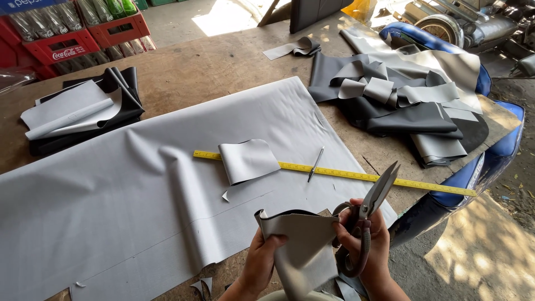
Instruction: Measuring, marking, and cutting pieces of upholstery fabric to size using a ruler and scissors.
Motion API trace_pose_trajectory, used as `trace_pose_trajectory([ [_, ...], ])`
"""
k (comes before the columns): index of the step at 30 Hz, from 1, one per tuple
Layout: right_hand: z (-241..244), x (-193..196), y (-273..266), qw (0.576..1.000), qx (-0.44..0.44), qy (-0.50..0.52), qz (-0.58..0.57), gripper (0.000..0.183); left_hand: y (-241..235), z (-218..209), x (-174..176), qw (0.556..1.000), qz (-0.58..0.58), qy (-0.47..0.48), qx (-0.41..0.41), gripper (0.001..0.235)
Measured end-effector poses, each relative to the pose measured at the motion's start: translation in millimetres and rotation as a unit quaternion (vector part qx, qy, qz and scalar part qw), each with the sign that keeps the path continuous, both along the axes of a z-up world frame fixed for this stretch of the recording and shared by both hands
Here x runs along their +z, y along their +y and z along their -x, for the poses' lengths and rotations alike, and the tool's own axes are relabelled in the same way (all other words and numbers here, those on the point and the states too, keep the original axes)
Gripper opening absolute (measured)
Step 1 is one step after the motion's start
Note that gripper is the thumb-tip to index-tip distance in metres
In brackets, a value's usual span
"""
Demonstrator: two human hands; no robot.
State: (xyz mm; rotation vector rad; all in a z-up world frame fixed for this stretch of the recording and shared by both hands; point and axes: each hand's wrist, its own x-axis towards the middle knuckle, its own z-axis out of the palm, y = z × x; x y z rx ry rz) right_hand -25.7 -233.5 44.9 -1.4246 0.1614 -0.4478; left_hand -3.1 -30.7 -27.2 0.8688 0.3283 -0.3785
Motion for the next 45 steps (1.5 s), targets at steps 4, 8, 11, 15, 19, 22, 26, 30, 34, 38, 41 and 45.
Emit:
trace_pose_trajectory([
  [4,3.7,2.2,5.9,1.0,0.013,0.008,-0.013,0.053,-7.8,1.0,-2.3,1.0,-0.006,-0.008,0.014,0.032],
  [8,7.1,-10.4,12.3,0.998,0.04,0.023,-0.037,0.056,-4.5,9.2,29.2,0.993,-0.012,-0.08,-0.087,0.058],
  [11,9.6,-16.1,17.4,0.998,0.051,0.016,-0.034,0.057,-8.8,11.5,43.7,0.985,-0.08,-0.082,-0.128,0.067],
  [15,11.9,-14.2,24.3,0.998,0.049,0.016,-0.036,0.059,-12.4,8.9,31.5,0.97,-0.181,-0.129,-0.095,0.014],
  [19,12.5,-20.2,22.7,0.997,0.067,-0.008,-0.045,0.06,-19.2,15.6,27.7,0.97,-0.138,-0.175,-0.101,0.023],
  [22,12.5,-20.9,24.8,0.997,0.058,-0.01,-0.056,0.062,-21.5,17.6,7.4,0.953,-0.218,-0.194,-0.081,0.011],
  [26,12.4,-17.0,23.3,0.996,0.05,-0.012,-0.075,0.063,-23.0,21.9,24.0,0.932,-0.276,-0.233,-0.037,0.024],
  [30,10.5,-12.7,22.8,0.996,0.025,0.006,-0.089,0.062,-23.2,18.3,22.9,0.934,-0.315,-0.151,-0.075,0.045],
  [34,10.8,-0.6,21.2,0.998,0.045,0.026,-0.047,0.057,-17.4,17.6,43.9,0.947,-0.281,-0.138,-0.072,0.04],
  [38,9.2,-10.3,9.9,0.989,0.091,0.113,0.0,0.051,-10.0,4.5,36.4,0.941,-0.305,-0.146,-0.011,0.042],
  [41,17.7,-42.9,1.4,0.975,0.182,0.123,0.028,0.061,-7.5,-3.2,35.9,0.94,-0.306,-0.147,0.018,0.042],
  [45,26.4,-57.8,3.4,0.962,0.215,0.147,0.082,0.064,-8.3,-4.6,50.9,0.956,-0.271,-0.107,0.02,0.024],
])
